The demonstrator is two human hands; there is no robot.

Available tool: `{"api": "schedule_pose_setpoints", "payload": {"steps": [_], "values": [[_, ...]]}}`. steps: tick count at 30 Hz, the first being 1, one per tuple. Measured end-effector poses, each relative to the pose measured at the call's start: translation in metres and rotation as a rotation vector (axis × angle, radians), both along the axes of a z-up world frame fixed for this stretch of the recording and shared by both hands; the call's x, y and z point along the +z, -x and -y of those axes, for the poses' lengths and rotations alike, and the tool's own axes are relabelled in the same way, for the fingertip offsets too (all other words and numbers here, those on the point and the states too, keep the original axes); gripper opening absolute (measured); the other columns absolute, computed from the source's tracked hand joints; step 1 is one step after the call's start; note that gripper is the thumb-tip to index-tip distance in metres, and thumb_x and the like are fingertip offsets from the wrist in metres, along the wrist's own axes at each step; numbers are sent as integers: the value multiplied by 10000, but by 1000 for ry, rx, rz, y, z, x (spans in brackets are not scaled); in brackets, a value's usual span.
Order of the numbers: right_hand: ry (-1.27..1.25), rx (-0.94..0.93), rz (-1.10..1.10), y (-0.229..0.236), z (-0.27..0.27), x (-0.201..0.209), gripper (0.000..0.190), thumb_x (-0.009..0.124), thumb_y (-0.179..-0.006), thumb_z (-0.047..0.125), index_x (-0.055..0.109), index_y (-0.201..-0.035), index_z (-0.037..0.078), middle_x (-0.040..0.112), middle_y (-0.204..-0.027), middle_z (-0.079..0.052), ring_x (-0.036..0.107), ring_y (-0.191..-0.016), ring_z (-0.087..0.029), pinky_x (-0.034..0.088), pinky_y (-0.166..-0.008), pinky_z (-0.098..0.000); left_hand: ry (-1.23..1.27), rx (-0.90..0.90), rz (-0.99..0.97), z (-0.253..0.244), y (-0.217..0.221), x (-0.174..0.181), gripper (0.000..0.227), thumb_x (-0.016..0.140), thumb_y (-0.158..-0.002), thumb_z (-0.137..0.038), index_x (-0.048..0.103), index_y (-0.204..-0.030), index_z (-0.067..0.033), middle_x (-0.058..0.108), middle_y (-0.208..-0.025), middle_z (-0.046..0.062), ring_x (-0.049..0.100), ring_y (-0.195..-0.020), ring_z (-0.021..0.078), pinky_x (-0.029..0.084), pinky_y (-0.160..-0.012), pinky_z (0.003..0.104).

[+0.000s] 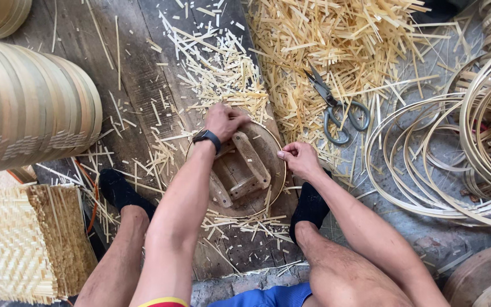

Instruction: The person constructs bamboo steamer components by hand and using shears, fitting woven bamboo mats into circular frames and trimming excess bamboo strips from a wooden mold.

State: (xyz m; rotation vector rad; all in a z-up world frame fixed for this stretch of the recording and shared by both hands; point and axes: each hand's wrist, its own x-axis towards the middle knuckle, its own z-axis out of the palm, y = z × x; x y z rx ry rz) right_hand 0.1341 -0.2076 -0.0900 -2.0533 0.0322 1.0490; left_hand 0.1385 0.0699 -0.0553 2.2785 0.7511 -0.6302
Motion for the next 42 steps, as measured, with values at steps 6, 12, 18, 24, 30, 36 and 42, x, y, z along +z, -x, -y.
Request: {"api": "schedule_pose_setpoints", "payload": {"steps": [6, 12, 18, 24, 30, 36, 42], "values": [[-64, -39, -160, 30, 19, 16, 396, 786, -871, 260, 675, -1090, -50, 737, -843, -114, 711, -622, -147, 601, -545, -298, 269, 504, -352, -107, 121, 14, 380, 804, -891, -323, 757, -1124, -27, 775, -1026, 127, 747, -860, 194, 632, -790, 351], [-183, -136, -205, 37, 22, -7, 356, 797, -859, 186, 697, -1076, -79, 741, -833, -127, 705, -628, -157, 610, -530, -300, 532, 815, -69, -113, 168, -34, 323, 842, -821, -138, 754, -1080, 34, 768, -935, 125, 728, -753, 205, 641, -662, 348], [-157, -127, -165, 38, 22, 5, 376, 794, -874, 207, 686, -1090, -82, 740, -814, -143, 714, -646, -170, 619, -534, -306, 285, 715, 175, -89, 189, -43, 390, 840, -908, -253, 796, -1139, 58, 791, -1021, 144, 742, -844, 177, 631, -805, 407], [-188, -121, -198, 41, 23, 4, 361, 778, -885, 189, 673, -1090, -89, 741, -820, -156, 724, -621, -186, 617, -521, -306, 624, 1316, 10, -4, 293, -37, 536, 793, -875, -223, 585, -1301, 26, 730, -1096, 149, 740, -944, 276, 653, -764, 446], [-106, -116, -112, 38, 16, 20, 329, 770, -906, 167, 686, -1117, -71, 735, -859, -151, 718, -609, -201, 590, -516, -319, 632, 1446, 169, 10, 291, -42, 384, 799, -860, -172, 692, -1157, 47, 760, -1023, 186, 746, -879, 307, 648, -706, 441], [-260, -210, -162, 17, 14, 1, 308, 763, -881, 88, 669, -1131, -65, 745, -960, -150, 742, -761, -187, 648, -627, -301, 693, 1505, 220, 45, 252, -32, 346, 790, -903, -201, 667, -1138, 22, 737, -1019, 149, 738, -812, 222, 652, -725, 355], [-255, -273, -248, 32, 17, -33, 191, 707, -934, 65, 594, -977, -83, 704, -849, -171, 743, -707, -237, 655, -581, -348, 885, 1619, 267, 103, 264, -38, 227, 761, -895, -88, 628, -1012, 54, 724, -908, 166, 748, -759, 265, 661, -695, 362]]}}
